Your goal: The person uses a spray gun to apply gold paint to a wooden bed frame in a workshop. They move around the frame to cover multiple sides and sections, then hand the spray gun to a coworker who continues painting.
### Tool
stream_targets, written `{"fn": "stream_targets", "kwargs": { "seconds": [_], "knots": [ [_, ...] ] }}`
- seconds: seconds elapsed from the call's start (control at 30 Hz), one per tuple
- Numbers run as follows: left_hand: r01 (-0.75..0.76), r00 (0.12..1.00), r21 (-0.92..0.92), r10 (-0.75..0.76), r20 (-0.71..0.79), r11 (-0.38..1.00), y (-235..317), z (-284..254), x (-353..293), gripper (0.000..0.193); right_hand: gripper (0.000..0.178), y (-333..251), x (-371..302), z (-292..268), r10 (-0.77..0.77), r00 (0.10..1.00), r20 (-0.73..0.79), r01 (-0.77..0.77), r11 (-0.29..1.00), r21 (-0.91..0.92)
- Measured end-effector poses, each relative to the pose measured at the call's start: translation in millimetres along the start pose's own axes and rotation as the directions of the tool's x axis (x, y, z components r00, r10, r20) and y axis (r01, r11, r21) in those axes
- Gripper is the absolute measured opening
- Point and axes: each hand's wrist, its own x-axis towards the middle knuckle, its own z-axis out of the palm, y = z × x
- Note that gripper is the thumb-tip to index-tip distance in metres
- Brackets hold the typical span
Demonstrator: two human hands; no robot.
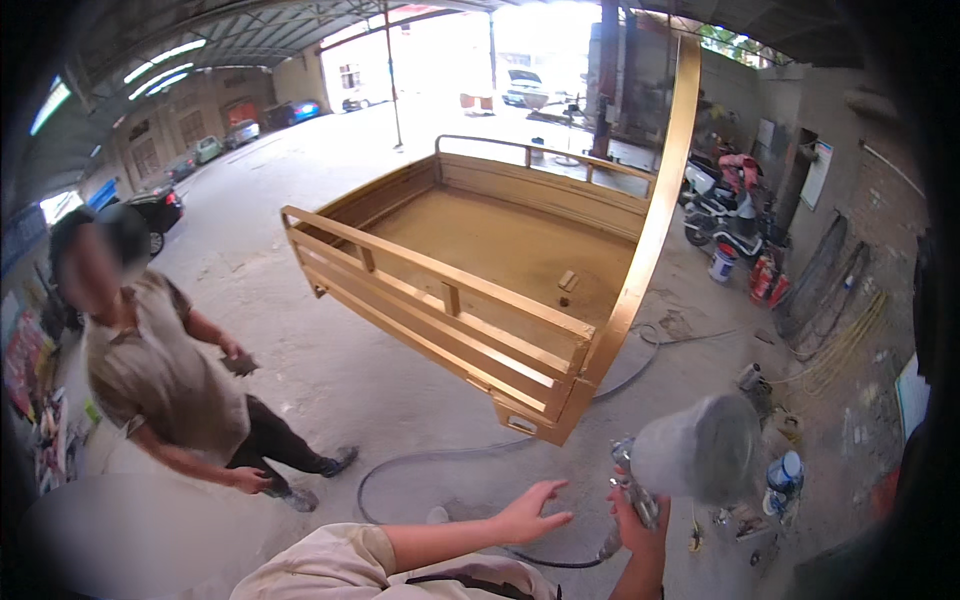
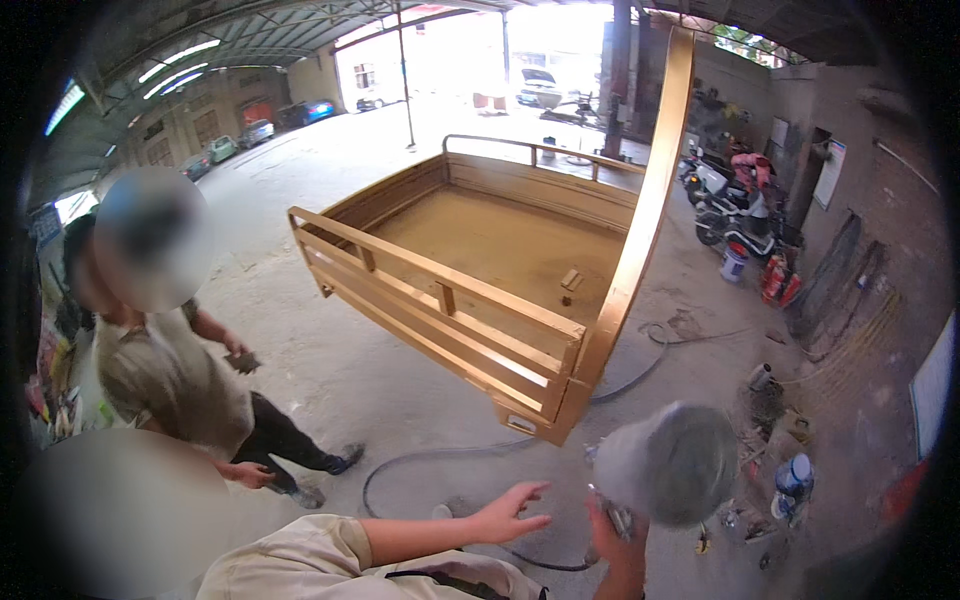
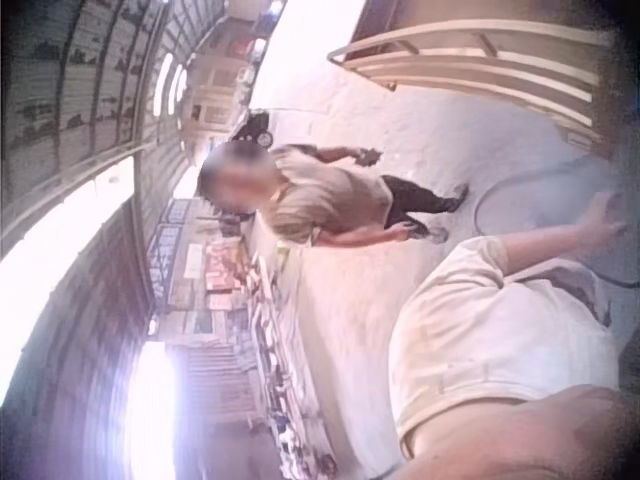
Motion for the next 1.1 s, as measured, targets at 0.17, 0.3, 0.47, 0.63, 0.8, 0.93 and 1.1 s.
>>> {"fn": "stream_targets", "kwargs": {
  "seconds": [0.17, 0.3, 0.47, 0.63, 0.8, 0.93, 1.1],
  "knots": [
    [-0.224, 0.826, 0.076, 0.148, 0.544, 0.972, -61, 10, 30, 0.079, 0.02, -68, 35, 35, 0.073, 0.996, -0.056, -0.072, 0.997, 0.023],
    [-0.159, 0.663, -0.04, 0.136, 0.736, 0.987, -43, -8, 43, 0.072, 0.017, -103, 74, 74, -0.116, 0.963, -0.244, 0.039, 0.953, -0.301],
    [-0.02, 0.504, -0.305, 0.273, 0.819, 0.952, -43, -44, 51, 0.051, 0.023, -138, 139, 136, -0.213, 0.964, -0.156, 0.076, 0.79, -0.608],
    [-0.032, 0.405, -0.444, 0.418, 0.813, 0.896, -9, -77, 59, 0.048, 0.026, -161, 182, 166, 0.055, 0.972, -0.227, -0.172, 0.827, -0.535],
    [0.006, 0.321, -0.521, 0.491, 0.81, 0.854, 18, -89, 63, 0.047, 0.034, -168, 208, 161, 0.211, 0.91, -0.358, -0.383, 0.761, -0.524],
    [0.08, 0.273, -0.628, 0.588, 0.761, 0.774, 22, -75, 52, 0.048, 0.035, -177, 217, 157, 0.32, 0.869, -0.377, -0.486, 0.695, -0.53],
    [0.065, 0.214, -0.641, 0.616, 0.758, 0.765, 39, -89, 37, 0.039, 0.028, -212, 227, 167, 0.557, 0.736, -0.384, -0.675, 0.638, -0.37]
  ]
}}
